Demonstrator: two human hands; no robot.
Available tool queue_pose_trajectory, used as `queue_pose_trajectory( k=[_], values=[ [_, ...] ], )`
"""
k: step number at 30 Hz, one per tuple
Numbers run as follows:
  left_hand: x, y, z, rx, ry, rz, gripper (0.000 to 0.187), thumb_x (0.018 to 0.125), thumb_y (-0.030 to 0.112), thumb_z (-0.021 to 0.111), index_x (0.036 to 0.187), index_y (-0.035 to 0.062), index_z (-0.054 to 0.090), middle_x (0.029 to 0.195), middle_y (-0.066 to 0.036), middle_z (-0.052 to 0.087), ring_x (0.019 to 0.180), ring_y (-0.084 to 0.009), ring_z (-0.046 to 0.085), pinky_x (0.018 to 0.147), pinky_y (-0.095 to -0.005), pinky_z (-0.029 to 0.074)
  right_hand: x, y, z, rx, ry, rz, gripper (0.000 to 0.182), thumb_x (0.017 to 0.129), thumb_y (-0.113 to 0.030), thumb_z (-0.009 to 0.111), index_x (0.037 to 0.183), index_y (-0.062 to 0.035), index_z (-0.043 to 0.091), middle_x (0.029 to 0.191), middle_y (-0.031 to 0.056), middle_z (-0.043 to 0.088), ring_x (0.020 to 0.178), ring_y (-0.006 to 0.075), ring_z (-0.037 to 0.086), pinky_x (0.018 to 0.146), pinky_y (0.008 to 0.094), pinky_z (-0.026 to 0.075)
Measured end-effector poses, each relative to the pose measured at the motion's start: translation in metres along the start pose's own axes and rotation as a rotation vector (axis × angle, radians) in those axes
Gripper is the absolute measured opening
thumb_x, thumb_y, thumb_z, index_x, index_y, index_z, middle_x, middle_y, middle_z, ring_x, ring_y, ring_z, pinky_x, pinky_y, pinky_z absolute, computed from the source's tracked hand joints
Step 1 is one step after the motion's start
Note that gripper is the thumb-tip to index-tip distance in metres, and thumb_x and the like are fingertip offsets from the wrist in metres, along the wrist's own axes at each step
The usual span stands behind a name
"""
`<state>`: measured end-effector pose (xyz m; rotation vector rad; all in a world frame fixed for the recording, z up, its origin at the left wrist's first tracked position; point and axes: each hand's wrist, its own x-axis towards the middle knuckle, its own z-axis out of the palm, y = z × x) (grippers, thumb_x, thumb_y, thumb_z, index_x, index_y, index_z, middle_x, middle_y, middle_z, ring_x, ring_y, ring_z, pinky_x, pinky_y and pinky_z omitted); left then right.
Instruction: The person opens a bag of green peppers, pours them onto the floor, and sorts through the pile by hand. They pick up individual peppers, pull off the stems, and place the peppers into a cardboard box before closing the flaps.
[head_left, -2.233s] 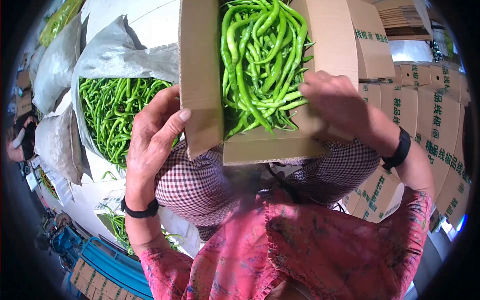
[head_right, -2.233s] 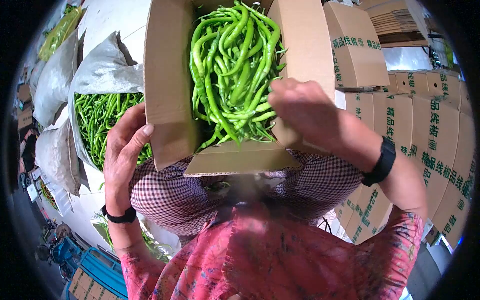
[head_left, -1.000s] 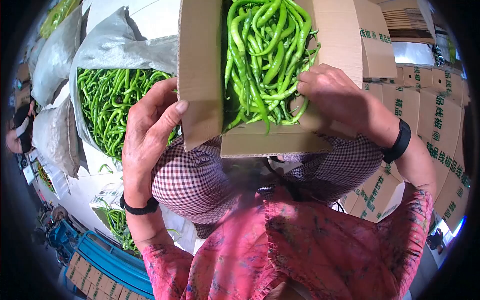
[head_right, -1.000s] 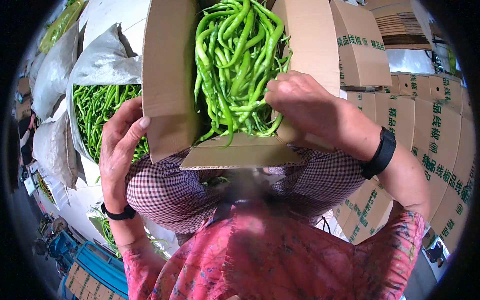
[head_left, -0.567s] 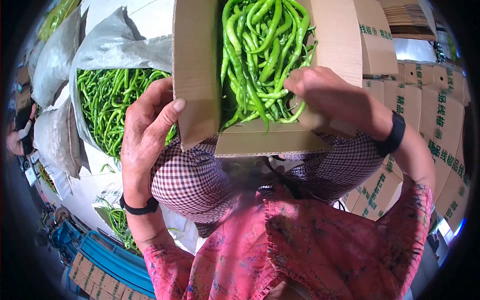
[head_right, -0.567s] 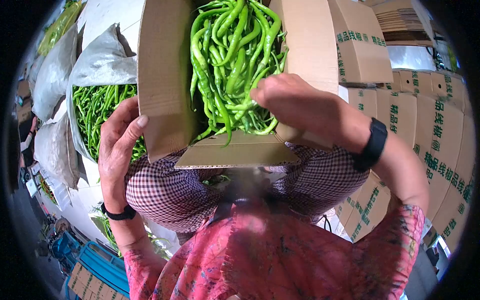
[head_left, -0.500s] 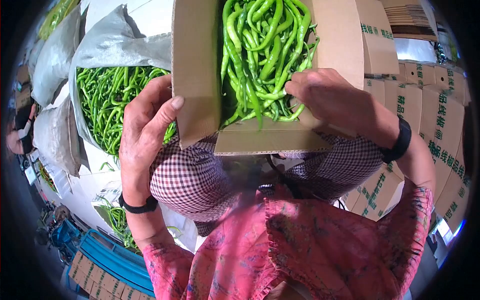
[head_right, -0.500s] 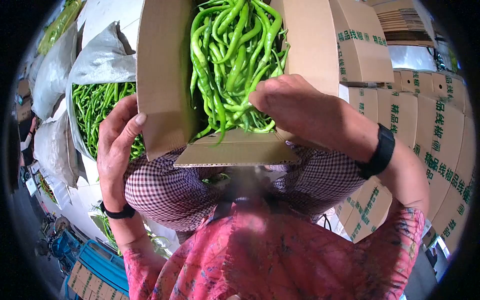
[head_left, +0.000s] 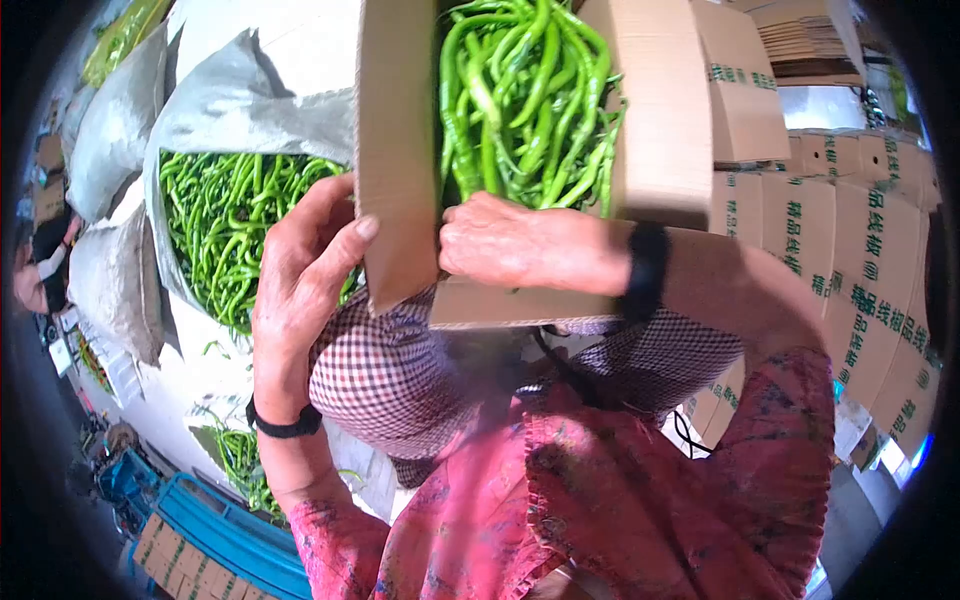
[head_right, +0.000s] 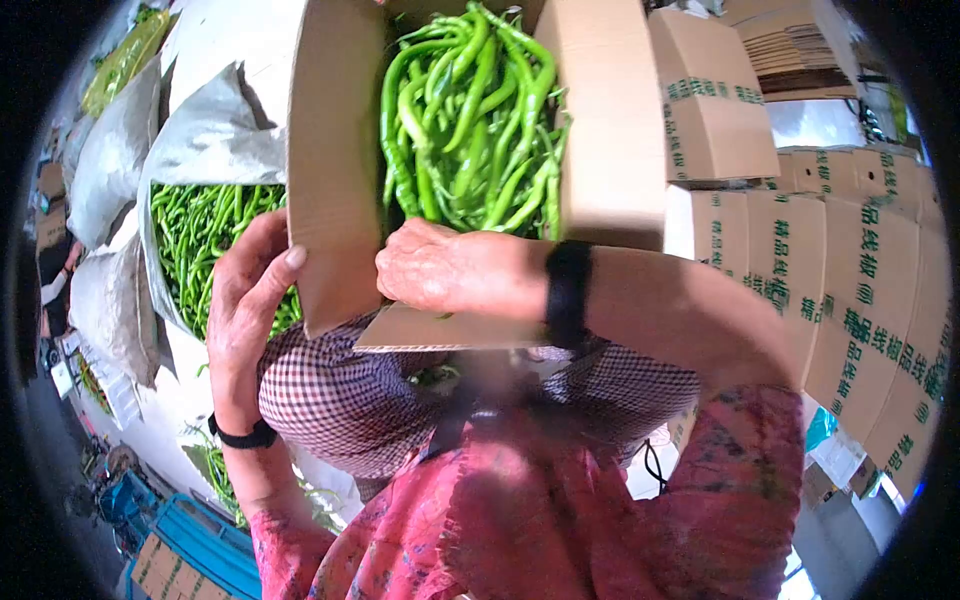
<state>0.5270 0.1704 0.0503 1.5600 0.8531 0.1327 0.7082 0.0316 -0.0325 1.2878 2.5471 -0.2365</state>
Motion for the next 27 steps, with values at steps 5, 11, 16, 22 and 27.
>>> queue_pose_trajectory(
  k=[5, 11, 16, 22, 27],
  values=[
    [0.005, -0.002, -0.006, 0.117, -0.045, 0.015, 0.044, 0.090, 0.016, 0.061, 0.126, -0.0049, 0.050, 0.111, -0.010, 0.062, 0.096, -0.0130, 0.058, 0.082, -0.0273, 0.048, -0.016, -0.005, 0.012, -0.065, 0.377, -0.006, 0.039, 0.091, -0.021, 0.039, 0.124, -0.0006, 0.045, 0.124, 0.0131, 0.050, 0.123, 0.0239, 0.046, 0.110, 0.0402, 0.033],
    [0.005, 0.007, -0.006, -0.077, -0.085, 0.054, 0.059, 0.086, 0.012, 0.066, 0.137, -0.0055, 0.041, 0.118, -0.014, 0.060, 0.094, -0.0151, 0.060, 0.081, -0.0280, 0.049, -0.051, 0.049, -0.038, 0.557, 0.648, 0.207, 0.022, 0.081, -0.013, 0.065, 0.100, -0.0026, 0.061, 0.103, 0.0149, 0.060, 0.099, 0.0300, 0.059, 0.084, 0.0385, 0.048],
    [0.010, 0.004, -0.001, -0.057, -0.093, 0.089, 0.056, 0.085, 0.007, 0.064, 0.135, -0.0060, 0.042, 0.111, -0.015, 0.062, 0.089, -0.0161, 0.061, 0.076, -0.0285, 0.051, -0.091, 0.121, -0.027, 0.473, 0.527, 0.839, 0.049, 0.085, -0.035, 0.063, 0.116, 0.0022, 0.057, 0.112, 0.0213, 0.056, 0.111, 0.0371, 0.051, 0.092, 0.0448, 0.042],
    [0.003, 0.030, 0.015, 0.391, -0.125, 0.304, 0.054, 0.085, 0.007, 0.065, 0.134, -0.0033, 0.044, 0.105, -0.020, 0.059, 0.086, -0.0247, 0.063, 0.069, -0.0330, 0.054, -0.034, 0.123, -0.003, 0.622, 0.382, 1.118, 0.074, 0.084, -0.046, 0.055, 0.138, 0.0007, 0.037, 0.136, 0.0182, 0.045, 0.124, 0.0355, 0.042, 0.102, 0.0493, 0.032],
    [0.003, 0.029, 0.003, 0.249, -0.183, 0.159, 0.057, 0.084, 0.005, 0.064, 0.135, -0.0063, 0.042, 0.112, -0.021, 0.058, 0.092, -0.0274, 0.064, 0.074, -0.0337, 0.055, -0.053, 0.112, -0.005, 0.491, 0.255, 1.000, 0.062, 0.086, -0.027, 0.047, 0.138, 0.0049, 0.034, 0.134, 0.0198, 0.046, 0.118, 0.0377, 0.044, 0.101, 0.0474, 0.033]
  ],
)
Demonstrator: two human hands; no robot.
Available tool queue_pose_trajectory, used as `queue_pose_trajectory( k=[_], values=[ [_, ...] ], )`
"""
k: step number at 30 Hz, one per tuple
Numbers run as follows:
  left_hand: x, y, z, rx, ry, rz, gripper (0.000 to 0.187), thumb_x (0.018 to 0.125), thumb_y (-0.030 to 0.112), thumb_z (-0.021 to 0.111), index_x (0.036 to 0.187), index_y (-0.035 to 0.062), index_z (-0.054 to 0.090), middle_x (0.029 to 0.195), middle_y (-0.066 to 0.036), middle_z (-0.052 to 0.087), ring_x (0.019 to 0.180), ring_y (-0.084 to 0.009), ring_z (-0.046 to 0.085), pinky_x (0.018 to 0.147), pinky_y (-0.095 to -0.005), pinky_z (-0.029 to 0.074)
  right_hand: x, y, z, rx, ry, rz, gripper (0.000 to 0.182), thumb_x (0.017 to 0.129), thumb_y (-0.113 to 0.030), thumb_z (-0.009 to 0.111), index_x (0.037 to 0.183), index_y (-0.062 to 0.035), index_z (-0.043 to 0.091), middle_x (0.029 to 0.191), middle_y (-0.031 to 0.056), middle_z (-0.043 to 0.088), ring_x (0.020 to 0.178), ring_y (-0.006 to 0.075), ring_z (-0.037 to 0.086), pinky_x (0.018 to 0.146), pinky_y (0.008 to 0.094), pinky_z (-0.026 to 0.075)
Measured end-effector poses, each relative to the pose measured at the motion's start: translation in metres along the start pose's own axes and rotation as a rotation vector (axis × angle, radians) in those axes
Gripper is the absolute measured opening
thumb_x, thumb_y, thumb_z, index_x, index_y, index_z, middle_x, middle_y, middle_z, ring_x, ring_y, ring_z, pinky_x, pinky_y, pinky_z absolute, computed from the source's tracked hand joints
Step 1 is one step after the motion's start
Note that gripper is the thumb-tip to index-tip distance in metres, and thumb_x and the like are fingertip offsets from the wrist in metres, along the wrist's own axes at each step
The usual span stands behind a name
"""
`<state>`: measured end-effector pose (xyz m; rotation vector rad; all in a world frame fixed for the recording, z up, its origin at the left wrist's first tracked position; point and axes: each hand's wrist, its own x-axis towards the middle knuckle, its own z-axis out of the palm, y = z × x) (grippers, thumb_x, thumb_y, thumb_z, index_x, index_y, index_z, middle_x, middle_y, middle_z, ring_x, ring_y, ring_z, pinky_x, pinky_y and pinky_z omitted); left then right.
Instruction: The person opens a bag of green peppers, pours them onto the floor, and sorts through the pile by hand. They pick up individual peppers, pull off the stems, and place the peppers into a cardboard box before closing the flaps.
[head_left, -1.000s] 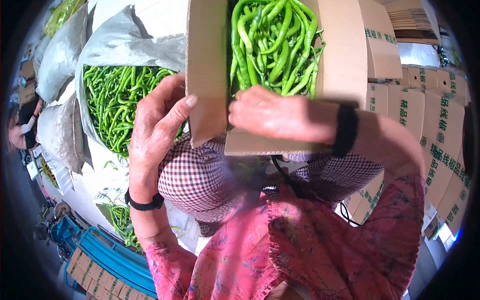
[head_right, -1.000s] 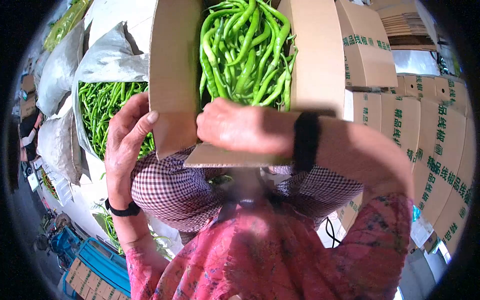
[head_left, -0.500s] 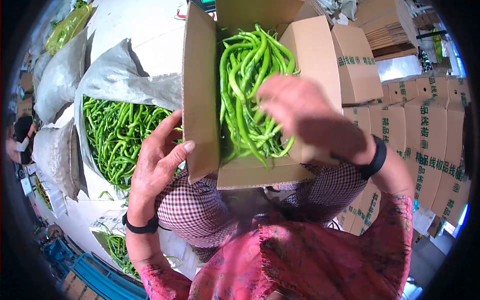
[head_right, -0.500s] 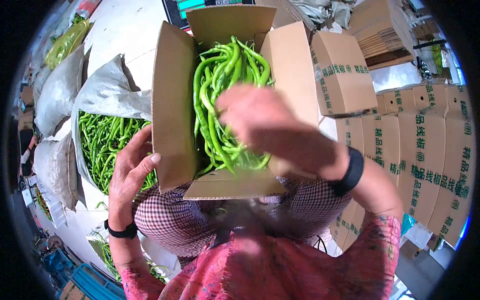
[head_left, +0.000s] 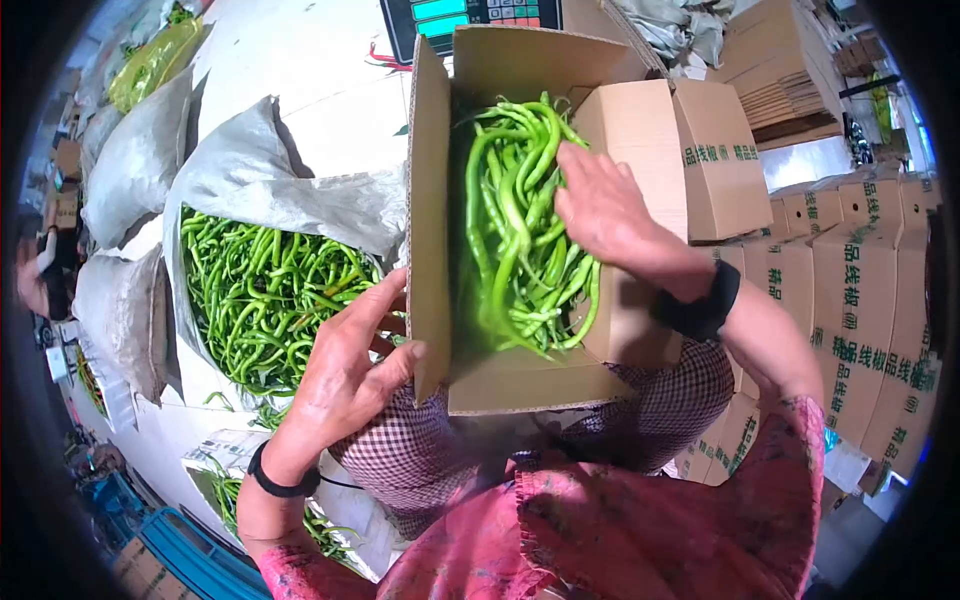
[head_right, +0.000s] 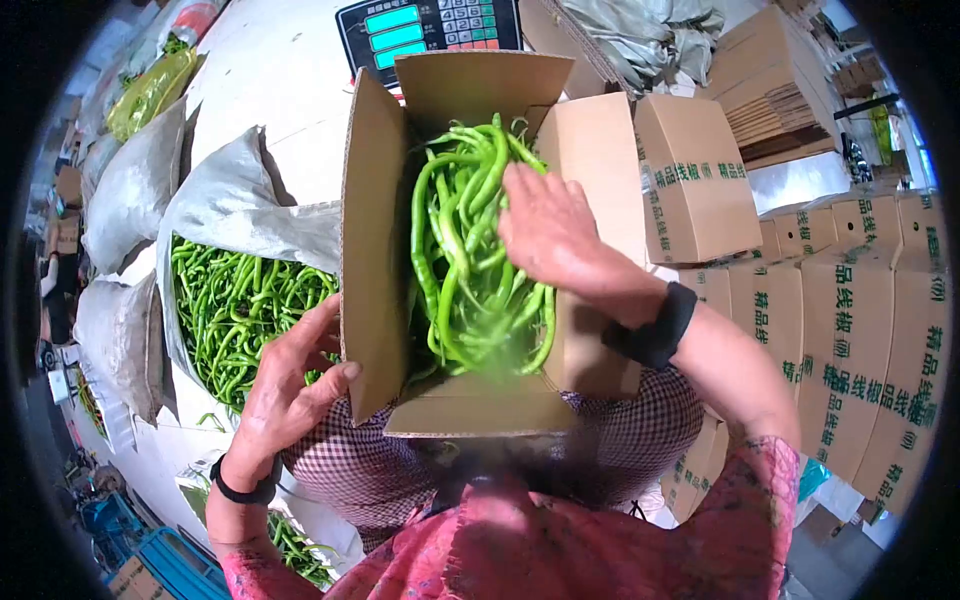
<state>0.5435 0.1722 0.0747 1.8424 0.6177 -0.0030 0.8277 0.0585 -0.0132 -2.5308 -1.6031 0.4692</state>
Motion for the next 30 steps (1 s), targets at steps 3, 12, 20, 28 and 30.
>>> queue_pose_trajectory(
  k=[3, 12, 20, 28, 30],
  values=[
    [0.003, 0.006, 0.012, 0.070, 0.003, 0.043, 0.066, 0.083, 0.010, 0.067, 0.139, -0.0058, 0.035, 0.124, -0.023, 0.053, 0.106, -0.0294, 0.059, 0.080, -0.0342, 0.054, 0.000, -0.007, -0.007, 0.036, 0.010, -0.025, 0.058, 0.086, -0.020, 0.046, 0.135, 0.0077, 0.036, 0.135, 0.0230, 0.043, 0.117, 0.0378, 0.044, 0.101, 0.0489, 0.032],
    [0.016, 0.012, 0.012, 0.064, -0.015, 0.110, 0.064, 0.085, 0.008, 0.066, 0.138, -0.0063, 0.034, 0.120, -0.023, 0.051, 0.094, -0.0307, 0.063, 0.071, -0.0326, 0.056, 0.015, -0.014, 0.046, 0.060, 0.246, -0.218, 0.075, 0.092, -0.044, 0.053, 0.142, 0.0063, 0.027, 0.149, 0.0307, 0.018, 0.135, 0.0431, 0.028, 0.107, 0.0512, 0.025],
    [0.034, 0.011, 0.008, 0.106, 0.066, 0.090, 0.075, 0.085, 0.013, 0.069, 0.145, -0.0023, 0.027, 0.139, -0.021, 0.042, 0.120, -0.0303, 0.050, 0.088, -0.0342, 0.051, 0.014, -0.014, -0.009, 0.011, 0.251, -0.204, 0.071, 0.091, -0.040, 0.055, 0.140, 0.0061, 0.031, 0.149, 0.0290, 0.020, 0.137, 0.0418, 0.025, 0.107, 0.0539, 0.028],
    [0.058, 0.021, 0.001, 0.636, 0.502, 0.373, 0.074, 0.084, 0.007, 0.065, 0.147, 0.0040, 0.027, 0.150, -0.018, 0.029, 0.135, -0.0331, 0.035, 0.104, -0.0450, 0.038, 0.076, 0.019, -0.065, -0.087, 0.532, -0.355, 0.052, 0.081, -0.018, 0.068, 0.125, 0.0014, 0.049, 0.114, 0.0191, 0.056, 0.109, 0.0363, 0.052, 0.091, 0.0486, 0.040],
    [0.071, 0.025, -0.005, 0.526, 0.468, 0.384, 0.073, 0.082, 0.004, 0.063, 0.146, 0.0043, 0.028, 0.148, -0.019, 0.031, 0.136, -0.0350, 0.034, 0.109, -0.0468, 0.032, 0.055, 0.003, -0.061, -0.145, 0.289, -0.331, 0.042, 0.079, -0.016, 0.069, 0.115, 0.0004, 0.056, 0.094, 0.0169, 0.058, 0.092, 0.0348, 0.056, 0.085, 0.0469, 0.044]
  ],
)
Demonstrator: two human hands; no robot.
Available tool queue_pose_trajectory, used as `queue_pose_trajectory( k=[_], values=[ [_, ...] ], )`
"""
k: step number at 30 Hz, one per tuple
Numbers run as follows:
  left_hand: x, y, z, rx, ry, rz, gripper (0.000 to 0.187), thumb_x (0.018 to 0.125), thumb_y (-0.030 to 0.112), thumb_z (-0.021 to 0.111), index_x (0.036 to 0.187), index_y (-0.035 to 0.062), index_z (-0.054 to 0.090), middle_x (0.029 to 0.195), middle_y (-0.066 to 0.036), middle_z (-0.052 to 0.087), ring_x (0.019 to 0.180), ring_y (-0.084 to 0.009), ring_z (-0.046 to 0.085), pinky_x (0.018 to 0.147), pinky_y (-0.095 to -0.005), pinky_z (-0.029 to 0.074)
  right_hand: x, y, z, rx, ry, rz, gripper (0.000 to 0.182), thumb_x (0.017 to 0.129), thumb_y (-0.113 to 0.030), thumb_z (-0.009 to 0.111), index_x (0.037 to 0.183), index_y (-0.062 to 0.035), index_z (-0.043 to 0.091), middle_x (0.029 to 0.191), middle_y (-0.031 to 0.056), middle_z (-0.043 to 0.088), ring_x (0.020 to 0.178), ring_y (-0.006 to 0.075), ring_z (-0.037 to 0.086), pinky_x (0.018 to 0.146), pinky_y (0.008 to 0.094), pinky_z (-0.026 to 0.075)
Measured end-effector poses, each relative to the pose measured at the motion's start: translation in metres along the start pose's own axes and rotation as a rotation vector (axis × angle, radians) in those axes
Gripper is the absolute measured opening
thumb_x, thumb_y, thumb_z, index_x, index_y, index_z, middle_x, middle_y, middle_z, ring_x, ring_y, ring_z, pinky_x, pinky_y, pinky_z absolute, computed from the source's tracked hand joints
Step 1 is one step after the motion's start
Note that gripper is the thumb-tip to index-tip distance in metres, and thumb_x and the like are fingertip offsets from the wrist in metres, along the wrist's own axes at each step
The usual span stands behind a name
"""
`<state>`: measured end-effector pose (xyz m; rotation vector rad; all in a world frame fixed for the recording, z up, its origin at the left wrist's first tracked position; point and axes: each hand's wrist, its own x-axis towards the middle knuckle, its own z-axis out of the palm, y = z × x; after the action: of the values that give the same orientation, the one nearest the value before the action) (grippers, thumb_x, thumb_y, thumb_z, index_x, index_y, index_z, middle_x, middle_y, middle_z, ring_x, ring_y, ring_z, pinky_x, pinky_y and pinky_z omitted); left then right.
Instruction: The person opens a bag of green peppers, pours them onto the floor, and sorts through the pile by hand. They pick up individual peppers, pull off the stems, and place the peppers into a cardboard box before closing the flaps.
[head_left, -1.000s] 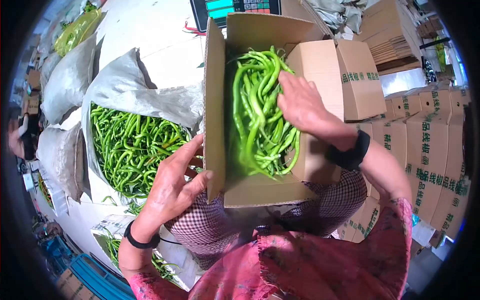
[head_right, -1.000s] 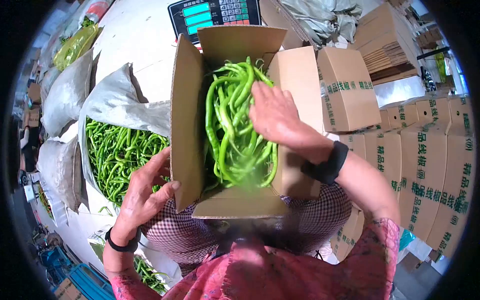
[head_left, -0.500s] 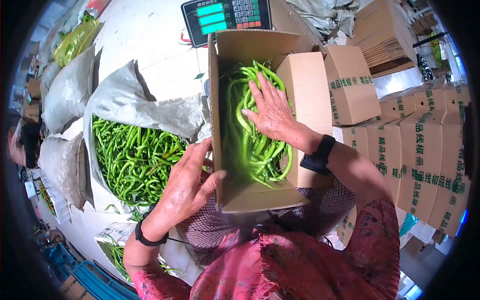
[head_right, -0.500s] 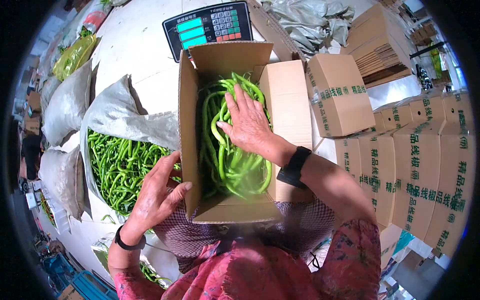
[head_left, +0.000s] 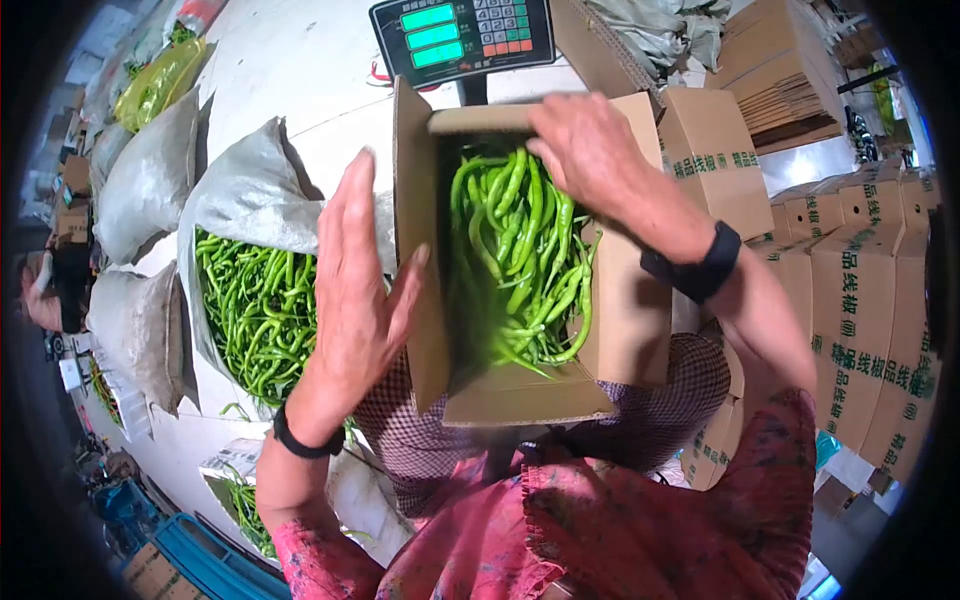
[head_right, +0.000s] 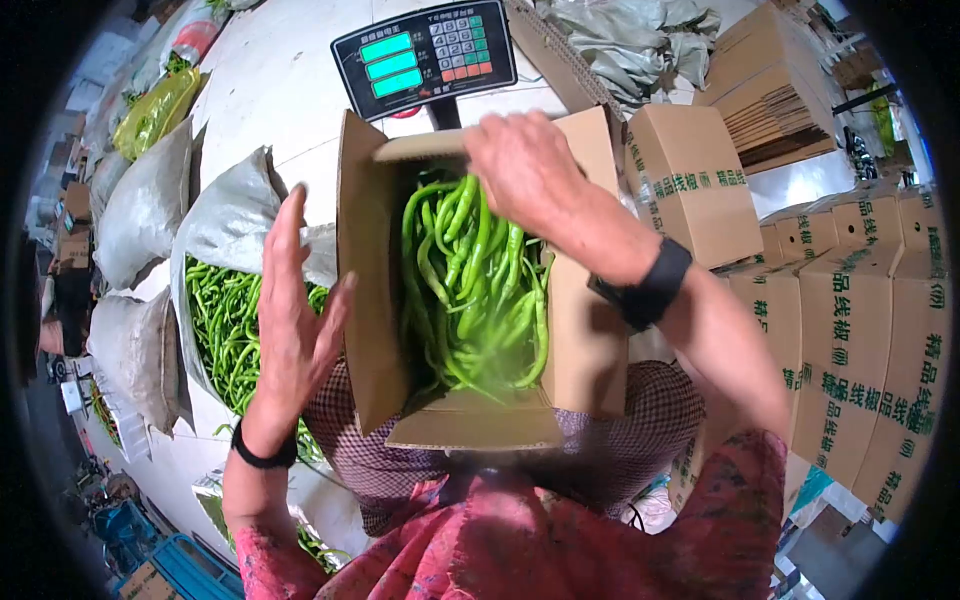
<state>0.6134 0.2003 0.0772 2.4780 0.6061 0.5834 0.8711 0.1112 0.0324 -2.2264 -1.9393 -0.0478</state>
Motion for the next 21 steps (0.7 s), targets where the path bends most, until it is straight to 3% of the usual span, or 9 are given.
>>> queue_pose_trajectory(
  k=[1, 4, 6, 10, 14, 16, 18, 20, 21],
  values=[
    [0.008, -0.001, 0.003, 0.001, -0.003, -0.008, 0.073, 0.082, 0.004, 0.063, 0.146, 0.0043, 0.028, 0.148, -0.019, 0.031, 0.136, -0.0350, 0.034, 0.109, -0.0468, 0.032, -0.015, -0.003, 0.010, -0.018, 0.050, -0.079, 0.023, 0.079, -0.012, 0.064, 0.099, -0.0005, 0.061, 0.088, 0.0152, 0.059, 0.089, 0.0313, 0.059, 0.078, 0.0437, 0.046],
    [0.034, -0.002, 0.019, 0.058, -0.097, 0.132, 0.069, 0.080, 0.002, 0.058, 0.143, -0.0001, 0.031, 0.141, -0.025, 0.038, 0.129, -0.0393, 0.039, 0.104, -0.0479, 0.034, -0.034, 0.009, 0.035, 0.098, 0.265, -0.107, 0.024, 0.079, -0.013, 0.064, 0.099, 0.0004, 0.061, 0.093, 0.0163, 0.061, 0.092, 0.0321, 0.059, 0.082, 0.0442, 0.046],
    [0.039, -0.006, 0.036, 0.471, -0.224, 0.191, 0.066, 0.081, 0.002, 0.059, 0.142, 0.0044, 0.035, 0.142, -0.020, 0.040, 0.132, -0.0360, 0.039, 0.105, -0.0476, 0.036, -0.040, 0.005, 0.031, 0.122, 0.106, -0.048, 0.032, 0.081, -0.016, 0.064, 0.108, 0.0012, 0.058, 0.109, 0.0195, 0.060, 0.103, 0.0336, 0.057, 0.089, 0.0437, 0.045],
    [0.018, 0.012, 0.034, 0.332, -0.451, 0.247, 0.061, 0.081, 0.007, 0.065, 0.137, 0.0039, 0.041, 0.128, -0.018, 0.052, 0.118, -0.0350, 0.051, 0.090, -0.0475, 0.046, -0.050, -0.005, 0.036, 0.048, 0.117, -0.040, 0.050, 0.086, -0.024, 0.063, 0.128, 0.0002, 0.047, 0.130, 0.0217, 0.049, 0.122, 0.0358, 0.046, 0.099, 0.0433, 0.039],
    [0.012, 0.038, -0.045, 0.008, -0.938, 0.035, 0.054, 0.082, 0.009, 0.066, 0.133, 0.0016, 0.046, 0.101, -0.016, 0.065, 0.093, -0.0307, 0.064, 0.077, -0.0380, 0.053, -0.062, 0.000, 0.011, 0.124, 0.063, -0.029, 0.049, 0.087, -0.024, 0.063, 0.127, 0.0015, 0.049, 0.129, 0.0228, 0.049, 0.121, 0.0362, 0.047, 0.100, 0.0443, 0.038],
    [-0.013, -0.009, -0.071, -0.331, -0.853, -0.162, 0.051, 0.085, 0.010, 0.065, 0.133, 0.0013, 0.047, 0.097, -0.016, 0.067, 0.096, -0.0259, 0.064, 0.081, -0.0360, 0.052, -0.067, -0.007, -0.004, 0.166, 0.061, -0.076, 0.048, 0.087, -0.023, 0.063, 0.126, 0.0019, 0.050, 0.127, 0.0232, 0.050, 0.119, 0.0364, 0.048, 0.099, 0.0445, 0.039],
    [-0.058, -0.055, -0.094, -0.254, -0.890, -0.350, 0.048, 0.090, 0.009, 0.060, 0.135, 0.0022, 0.045, 0.108, -0.013, 0.065, 0.100, -0.0215, 0.062, 0.085, -0.0342, 0.050, -0.085, -0.006, -0.011, 0.409, 0.057, -0.050, 0.042, 0.086, -0.018, 0.065, 0.120, 0.0029, 0.054, 0.123, 0.0229, 0.054, 0.113, 0.0361, 0.052, 0.095, 0.0433, 0.043],
    [-0.143, -0.095, -0.089, -0.594, -0.667, -0.949, 0.038, 0.086, 0.014, 0.068, 0.120, 0.0002, 0.058, 0.114, -0.014, 0.063, 0.099, -0.0244, 0.063, 0.087, -0.0347, 0.051, -0.107, 0.002, -0.007, 0.459, 0.099, -0.074, 0.035, 0.084, -0.014, 0.065, 0.113, 0.0046, 0.058, 0.117, 0.0225, 0.056, 0.106, 0.0363, 0.056, 0.092, 0.0422, 0.045],
    [-0.231, -0.150, -0.092, -0.316, -0.950, -0.666, 0.059, 0.080, 0.026, 0.076, 0.128, 0.0006, 0.051, 0.124, -0.016, 0.058, 0.113, -0.0279, 0.057, 0.098, -0.0373, 0.045, -0.115, 0.004, -0.013, 0.486, -0.006, -0.072, 0.032, 0.084, -0.011, 0.064, 0.110, 0.0046, 0.058, 0.115, 0.0219, 0.057, 0.105, 0.0365, 0.056, 0.092, 0.0420, 0.046]
  ],
)
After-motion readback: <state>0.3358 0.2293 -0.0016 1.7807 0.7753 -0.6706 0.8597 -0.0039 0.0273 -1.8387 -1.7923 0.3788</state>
